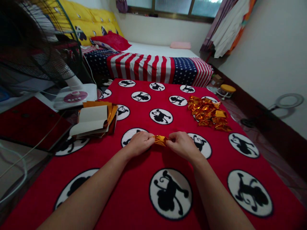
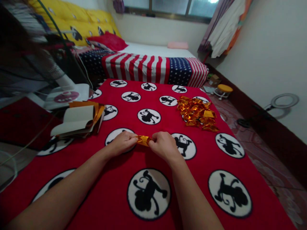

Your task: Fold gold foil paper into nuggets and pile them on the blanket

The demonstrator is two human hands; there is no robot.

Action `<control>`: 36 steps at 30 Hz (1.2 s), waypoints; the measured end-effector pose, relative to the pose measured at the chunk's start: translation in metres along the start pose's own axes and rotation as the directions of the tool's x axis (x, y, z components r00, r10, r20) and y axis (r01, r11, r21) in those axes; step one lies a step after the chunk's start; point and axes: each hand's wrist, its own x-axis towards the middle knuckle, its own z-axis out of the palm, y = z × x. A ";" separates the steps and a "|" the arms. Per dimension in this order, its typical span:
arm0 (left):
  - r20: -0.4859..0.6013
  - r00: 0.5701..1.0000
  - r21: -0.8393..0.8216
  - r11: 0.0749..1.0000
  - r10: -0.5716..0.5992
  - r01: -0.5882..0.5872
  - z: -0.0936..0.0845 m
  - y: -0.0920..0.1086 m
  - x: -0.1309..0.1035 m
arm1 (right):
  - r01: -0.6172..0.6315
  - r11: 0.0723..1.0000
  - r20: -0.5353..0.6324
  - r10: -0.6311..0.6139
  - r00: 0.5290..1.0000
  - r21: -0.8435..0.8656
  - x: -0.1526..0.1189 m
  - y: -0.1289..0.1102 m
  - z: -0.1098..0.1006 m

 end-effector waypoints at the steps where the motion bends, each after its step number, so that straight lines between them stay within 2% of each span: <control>1: -0.001 1.000 -0.003 1.000 -0.002 0.002 0.000 0.000 0.000 | 0.001 1.000 0.002 -0.001 1.000 0.003 0.000 0.000 0.000; 10: -0.022 0.999 -0.031 0.999 0.039 -0.039 0.002 -0.002 -0.001 | 0.017 1.000 -0.009 -0.017 1.000 0.008 0.000 0.000 0.002; 22: 0.018 0.998 -0.146 0.988 0.058 -0.055 -0.001 -0.003 0.000 | 0.015 1.000 -0.016 -0.015 1.000 0.003 0.001 0.001 0.003; 30: 0.050 0.996 -0.150 0.986 0.075 -0.067 -0.002 -0.006 0.000 | 0.019 1.000 -0.022 -0.019 1.000 0.004 0.000 0.001 0.002; 36: 0.087 0.994 -0.057 0.996 0.067 -0.063 -0.006 -0.003 0.001 | 0.016 1.000 0.007 -0.016 1.000 0.008 -0.001 0.001 -0.001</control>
